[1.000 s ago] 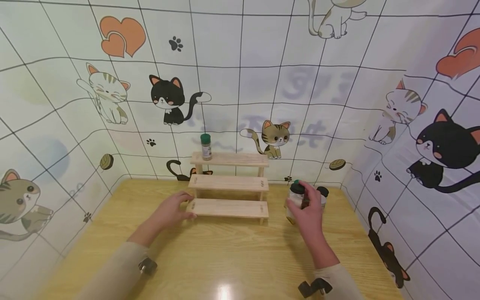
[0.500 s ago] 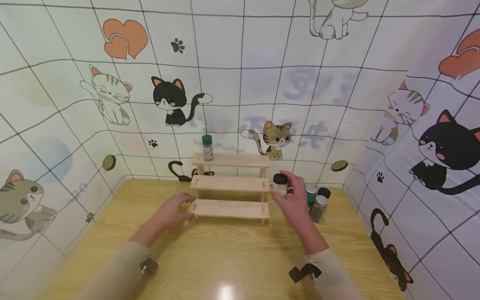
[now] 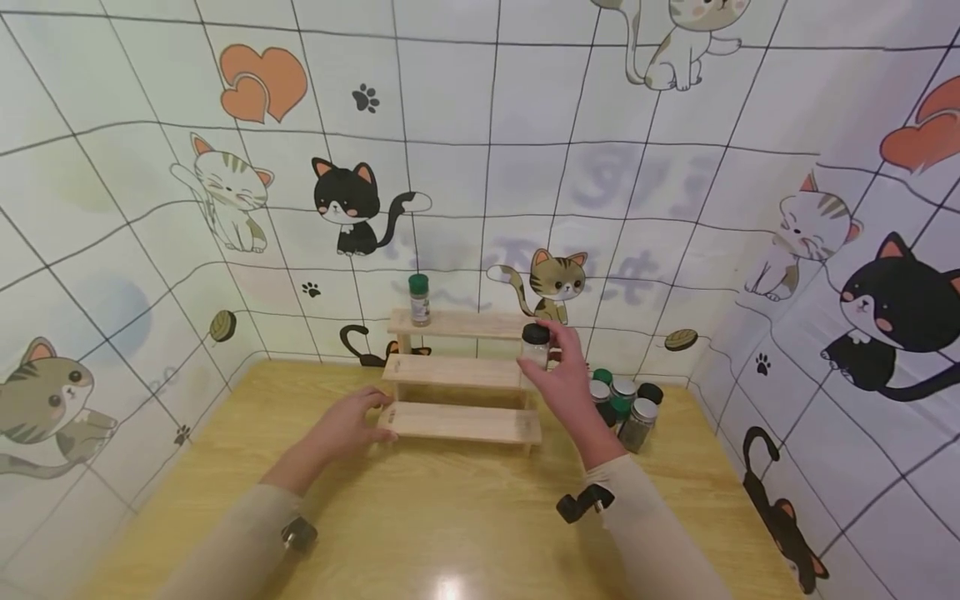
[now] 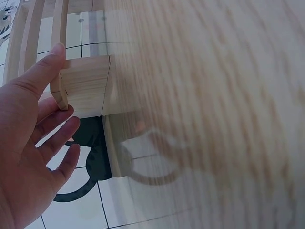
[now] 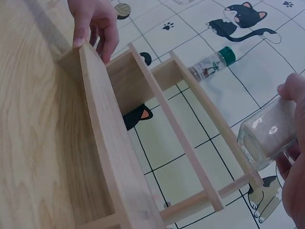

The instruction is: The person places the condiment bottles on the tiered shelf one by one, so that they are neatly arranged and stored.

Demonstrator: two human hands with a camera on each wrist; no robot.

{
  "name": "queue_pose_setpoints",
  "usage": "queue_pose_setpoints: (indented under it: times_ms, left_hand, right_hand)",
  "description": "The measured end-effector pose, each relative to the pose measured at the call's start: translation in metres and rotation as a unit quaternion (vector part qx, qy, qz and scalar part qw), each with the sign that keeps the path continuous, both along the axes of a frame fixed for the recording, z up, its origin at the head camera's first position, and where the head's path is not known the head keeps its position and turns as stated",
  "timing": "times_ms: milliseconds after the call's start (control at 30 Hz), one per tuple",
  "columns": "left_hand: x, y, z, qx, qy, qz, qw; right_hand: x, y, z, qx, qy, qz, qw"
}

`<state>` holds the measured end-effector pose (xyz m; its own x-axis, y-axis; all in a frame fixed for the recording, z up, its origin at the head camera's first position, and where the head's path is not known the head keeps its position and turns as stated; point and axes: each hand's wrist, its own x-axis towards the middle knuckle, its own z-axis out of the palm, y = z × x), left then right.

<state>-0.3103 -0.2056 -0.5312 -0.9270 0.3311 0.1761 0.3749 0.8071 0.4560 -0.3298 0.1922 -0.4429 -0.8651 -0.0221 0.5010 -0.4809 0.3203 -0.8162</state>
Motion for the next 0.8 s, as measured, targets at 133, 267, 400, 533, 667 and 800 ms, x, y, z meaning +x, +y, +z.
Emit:
queue_pose_setpoints:
  times_ms: [133, 267, 400, 533, 667, 800]
  left_hand:
    - [-0.002, -0.001, -0.003, 0.0, 0.004, 0.001, 1.0]
    - [-0.003, -0.001, -0.006, -0.004, 0.007, -0.001, 1.0]
    - [-0.003, -0.001, -0.006, -0.006, 0.007, 0.0, 1.0]
    - [-0.002, 0.0, -0.005, -0.007, 0.007, 0.001, 1.0]
    - [-0.001, 0.0, -0.006, -0.006, 0.007, 0.003, 1.0]
    - [0.0, 0.0, -0.005, -0.002, 0.005, 0.007, 1.0]
  right_hand:
    - [-0.015, -0.013, 0.005, -0.009, 0.001, 0.003, 1.0]
    - [-0.027, -0.024, 0.011, -0.02, 0.008, 0.014, 0.9997]
    - [-0.041, -0.035, 0.016, -0.028, 0.031, 0.035, 0.9985]
    - [-0.055, -0.046, 0.021, -0.023, 0.05, 0.056, 0.9969]
    - [-0.066, -0.056, 0.025, -0.018, 0.044, 0.067, 0.9966]
    - [-0.075, -0.063, 0.027, -0.008, 0.032, 0.053, 0.998]
